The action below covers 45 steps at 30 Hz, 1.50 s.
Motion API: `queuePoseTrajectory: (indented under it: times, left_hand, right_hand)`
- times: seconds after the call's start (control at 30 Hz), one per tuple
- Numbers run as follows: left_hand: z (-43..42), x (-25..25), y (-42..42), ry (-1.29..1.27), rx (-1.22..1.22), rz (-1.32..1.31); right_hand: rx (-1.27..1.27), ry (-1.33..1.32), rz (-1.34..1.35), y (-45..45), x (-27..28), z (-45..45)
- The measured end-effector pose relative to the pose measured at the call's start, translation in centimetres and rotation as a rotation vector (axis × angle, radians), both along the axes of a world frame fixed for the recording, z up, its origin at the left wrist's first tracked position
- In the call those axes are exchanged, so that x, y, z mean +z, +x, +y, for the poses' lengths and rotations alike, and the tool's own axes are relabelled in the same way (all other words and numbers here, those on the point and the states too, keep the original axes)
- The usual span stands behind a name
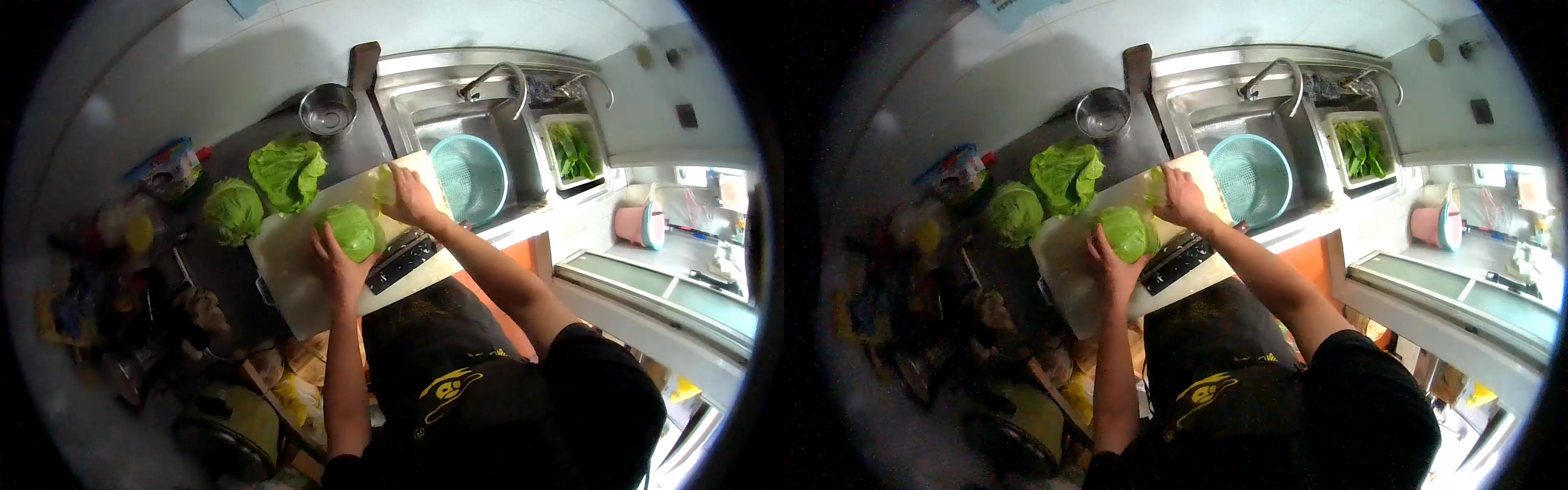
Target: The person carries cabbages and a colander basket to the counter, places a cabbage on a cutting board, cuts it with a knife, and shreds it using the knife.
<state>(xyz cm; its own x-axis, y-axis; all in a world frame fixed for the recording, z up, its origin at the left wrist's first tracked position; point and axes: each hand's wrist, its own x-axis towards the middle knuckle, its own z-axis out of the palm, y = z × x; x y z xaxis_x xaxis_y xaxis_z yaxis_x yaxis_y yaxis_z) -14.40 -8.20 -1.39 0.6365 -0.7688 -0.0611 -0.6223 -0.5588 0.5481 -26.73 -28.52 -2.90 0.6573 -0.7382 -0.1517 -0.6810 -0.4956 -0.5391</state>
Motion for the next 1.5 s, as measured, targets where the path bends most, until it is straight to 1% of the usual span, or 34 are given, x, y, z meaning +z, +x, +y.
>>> queuePoseTrajectory:
  times: [0.07, 0.13, 0.17, 0.2, 0.23, 0.3, 0.4, 0.43, 0.5, 0.57, 0.6, 0.67, 0.7, 0.73, 0.8, 0.87, 0.93, 1.0, 1.03, 1.13, 1.17, 1.23, 1.27, 1.3, 1.33, 1.4, 1.43, 1.47, 1.5]
  left_hand:
    - [0.5, -0.3, 0.1, 0.0, -0.011, -0.029]
    - [0.4, 0.1, 0.1, 0.039, -0.018, -0.041]
    - [0.5, 0.1, 0.2, 0.139, -0.018, -0.028]
    - [0.6, -0.3, 0.2, 0.101, -0.035, -0.029]
    - [0.8, -0.8, 0.4, 0.062, -0.053, -0.026]
    - [0.8, -0.1, 0.7, -0.03, -0.102, 0.029]
    - [1.0, 1.0, 1.1, -0.022, -0.116, 0.065]
    - [1.0, 1.5, 1.2, -0.059, -0.137, 0.041]
    - [1.0, 0.9, 1.3, -0.029, -0.126, 0.093]
    - [0.8, 1.1, 2.0, -0.069, -0.134, 0.114]
    - [0.9, 0.8, 2.6, -0.074, -0.097, 0.198]
    - [1.4, 0.4, 4.2, -0.072, -0.034, 0.365]
    - [1.9, 0.3, 5.0, -0.122, 0.027, 0.461]
    - [2.7, 0.4, 5.9, -0.172, 0.09, 0.556]
    - [5.4, 0.1, 7.1, -0.356, 0.201, 0.846]
    - [14.2, -8.8, 11.3, -0.433, 0.386, 1.051]
    - [16.2, -4.8, 10.2, -0.566, 0.674, 1.425]
    - [16.0, -1.7, 8.5, -0.692, 0.773, 1.523]
    - [16.2, -0.7, 7.5, -0.758, 0.828, 1.57]
    - [17.9, -1.7, 6.0, -0.948, 0.349, 1.939]
    - [17.4, -1.3, 5.2, -0.954, 0.506, 1.908]
    - [15.5, -0.4, 3.2, -0.959, 0.815, 1.835]
    - [16.2, -1.6, 3.3, -0.927, 0.792, 1.832]
    - [17.6, -3.9, 3.8, -0.892, 0.771, 1.828]
    - [18.6, -5.4, 4.1, -0.859, 0.749, 1.822]
    - [19.2, -6.4, 4.3, -0.683, 0.769, 1.702]
    - [20.4, -6.7, 5.1, -0.577, 0.703, 1.575]
    - [21.8, -7.3, 5.9, -0.47, 0.642, 1.444]
    - [24.7, -10.0, 7.3, -0.336, 0.507, 1.257]
  right_hand:
    - [0.108, -0.065, -0.184, 4.3, 0.9, -0.7]
    - [0.221, -0.061, -0.209, 9.4, 3.0, -1.2]
    - [0.253, -0.122, -0.294, 11.7, 3.1, -1.2]
    - [0.284, -0.184, -0.375, 13.3, 3.0, -1.1]
    - [0.249, -0.192, -0.396, 13.9, 2.9, -0.8]
    - [0.175, -0.209, -0.432, 13.8, 2.6, -0.4]
    - [0.042, 0.033, -0.412, 7.0, 2.1, -0.2]
    - [0.042, 0.037, -0.308, 3.3, 1.6, 0.2]
    - [0.054, 0.011, -0.139, -5.2, 0.1, 2.2]
    - [0.118, -0.016, 0.124, -11.6, -0.4, 4.7]
    - [0.172, -0.108, 0.189, -13.9, -0.7, 6.0]
    - [0.301, -0.144, 0.231, -17.6, -3.1, 7.3]
    - [0.352, -0.223, 0.211, -18.2, -2.5, 7.6]
    - [0.396, -0.369, 0.128, -18.7, -3.3, 7.6]
    - [0.426, -0.401, 0.085, -19.1, -4.7, 6.5]
    - [0.445, -0.295, 0.076, -18.9, -5.5, 5.4]
    - [0.447, -0.23, 0.07, -19.0, -5.9, 5.4]
    - [0.445, -0.221, 0.07, -19.1, -5.3, 5.0]
    - [0.401, -0.302, -0.009, -19.2, -4.7, 5.2]
    - [0.362, -0.255, 0.0, -18.6, -1.9, 6.5]
    - [0.306, -0.137, -0.068, -18.4, -3.0, 7.2]
    - [0.237, -0.06, -0.122, -16.9, -1.7, 6.9]
    - [0.203, -0.02, -0.147, -16.2, -1.2, 6.7]
    - [0.131, -0.025, -0.173, -15.8, -1.9, 6.3]
    - [0.117, -0.046, -0.148, -15.8, -1.7, 6.1]
    - [0.102, -0.09, -0.106, -15.6, -0.7, 5.5]
    - [0.185, -0.078, -0.08, -16.0, 0.2, 5.7]
    - [0.317, -0.047, 0.017, -16.9, 0.2, 5.9]
    - [0.417, -0.183, 0.151, -17.7, -0.5, 7.0]
